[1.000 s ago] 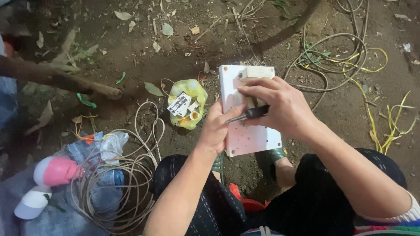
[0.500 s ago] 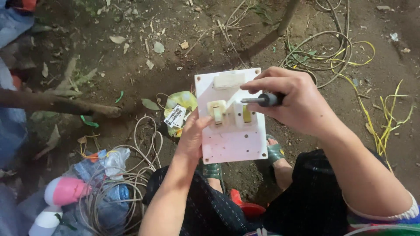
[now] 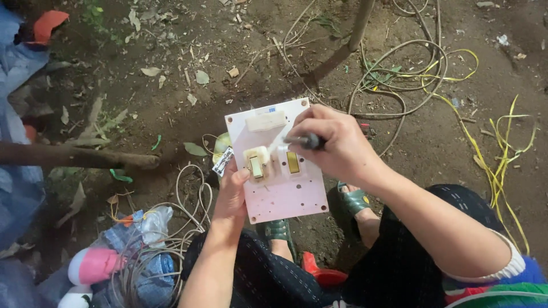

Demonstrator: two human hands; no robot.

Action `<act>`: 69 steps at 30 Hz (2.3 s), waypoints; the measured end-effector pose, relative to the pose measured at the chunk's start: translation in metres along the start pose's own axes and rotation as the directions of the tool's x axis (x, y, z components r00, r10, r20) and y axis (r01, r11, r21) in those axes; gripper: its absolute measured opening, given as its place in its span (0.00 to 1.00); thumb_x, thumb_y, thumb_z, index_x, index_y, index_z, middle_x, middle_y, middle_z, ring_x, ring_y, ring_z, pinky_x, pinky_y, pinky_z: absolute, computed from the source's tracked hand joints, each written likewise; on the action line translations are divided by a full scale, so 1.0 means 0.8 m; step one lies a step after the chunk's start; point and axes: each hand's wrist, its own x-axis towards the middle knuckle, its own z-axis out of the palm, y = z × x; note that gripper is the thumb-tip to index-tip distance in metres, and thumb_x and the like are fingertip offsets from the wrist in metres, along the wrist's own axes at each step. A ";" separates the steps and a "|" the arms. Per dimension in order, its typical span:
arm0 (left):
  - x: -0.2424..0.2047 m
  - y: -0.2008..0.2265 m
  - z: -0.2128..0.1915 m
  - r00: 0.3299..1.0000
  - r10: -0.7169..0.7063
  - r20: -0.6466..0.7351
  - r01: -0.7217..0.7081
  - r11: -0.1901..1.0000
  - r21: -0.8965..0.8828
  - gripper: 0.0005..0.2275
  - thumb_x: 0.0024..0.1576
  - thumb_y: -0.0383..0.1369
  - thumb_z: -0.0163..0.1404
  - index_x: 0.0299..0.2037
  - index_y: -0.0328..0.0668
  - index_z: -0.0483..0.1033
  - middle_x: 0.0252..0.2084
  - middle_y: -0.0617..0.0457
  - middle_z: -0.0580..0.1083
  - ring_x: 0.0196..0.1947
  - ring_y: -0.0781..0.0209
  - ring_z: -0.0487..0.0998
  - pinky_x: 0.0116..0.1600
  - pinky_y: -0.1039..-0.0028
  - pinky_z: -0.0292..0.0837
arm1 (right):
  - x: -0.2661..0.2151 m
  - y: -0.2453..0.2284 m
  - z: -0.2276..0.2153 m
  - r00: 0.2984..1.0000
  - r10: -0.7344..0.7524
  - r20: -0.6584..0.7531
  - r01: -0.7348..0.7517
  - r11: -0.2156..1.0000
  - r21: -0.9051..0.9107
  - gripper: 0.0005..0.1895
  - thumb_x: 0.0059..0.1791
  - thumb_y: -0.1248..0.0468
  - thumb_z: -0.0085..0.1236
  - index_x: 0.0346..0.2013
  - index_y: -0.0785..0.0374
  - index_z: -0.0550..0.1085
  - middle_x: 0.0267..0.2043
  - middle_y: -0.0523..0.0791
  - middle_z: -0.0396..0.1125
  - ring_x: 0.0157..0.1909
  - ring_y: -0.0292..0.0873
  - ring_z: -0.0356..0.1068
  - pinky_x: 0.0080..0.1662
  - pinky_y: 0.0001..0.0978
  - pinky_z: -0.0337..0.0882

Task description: Removing electrical switches from a plastic panel by unscrewing them with a manual screwdriver

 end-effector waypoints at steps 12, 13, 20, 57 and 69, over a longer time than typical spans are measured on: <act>0.011 -0.021 -0.006 0.998 0.027 -0.060 -0.025 0.999 0.041 0.24 0.50 0.33 0.57 0.60 0.44 0.73 0.51 0.41 0.79 0.45 0.51 0.83 0.49 0.58 0.81 | -0.001 -0.010 0.020 0.965 0.160 0.208 -0.064 0.911 -0.407 0.41 0.31 0.56 0.79 0.59 0.44 0.74 0.54 0.42 0.62 0.44 0.58 0.75 0.46 0.57 0.77; 0.011 -0.022 -0.006 0.998 0.028 -0.062 -0.026 0.999 0.039 0.24 0.50 0.33 0.57 0.60 0.44 0.73 0.51 0.41 0.79 0.45 0.51 0.83 0.49 0.58 0.81 | 0.000 -0.009 0.020 0.964 0.159 0.211 -0.062 0.911 -0.407 0.41 0.31 0.56 0.79 0.59 0.44 0.74 0.54 0.42 0.62 0.44 0.58 0.75 0.46 0.57 0.77; 0.013 -0.029 -0.001 0.994 0.069 -0.082 -0.063 0.995 0.079 0.25 0.49 0.32 0.61 0.58 0.44 0.72 0.47 0.44 0.80 0.43 0.56 0.82 0.49 0.62 0.82 | 0.002 0.005 0.029 0.967 0.076 0.241 0.052 0.873 -0.485 0.41 0.30 0.51 0.80 0.57 0.44 0.76 0.51 0.42 0.62 0.43 0.55 0.76 0.42 0.52 0.78; 0.001 -0.016 0.016 0.997 0.072 -0.023 -0.070 0.994 0.081 0.27 0.44 0.34 0.66 0.55 0.42 0.73 0.46 0.45 0.80 0.43 0.58 0.83 0.46 0.65 0.83 | -0.005 0.017 0.037 0.961 -0.267 0.066 0.263 0.826 -0.499 0.32 0.29 0.50 0.78 0.46 0.48 0.79 0.45 0.37 0.68 0.42 0.42 0.72 0.41 0.35 0.75; -0.004 -0.001 -0.007 0.987 0.021 0.157 -0.002 0.993 -0.118 0.29 0.45 0.36 0.71 0.55 0.31 0.73 0.43 0.47 0.80 0.39 0.58 0.82 0.44 0.72 0.79 | 0.006 -0.018 -0.024 0.995 -0.047 -0.087 0.043 0.998 -0.050 0.09 0.45 0.68 0.68 0.40 0.58 0.81 0.44 0.46 0.69 0.40 0.38 0.69 0.38 0.26 0.76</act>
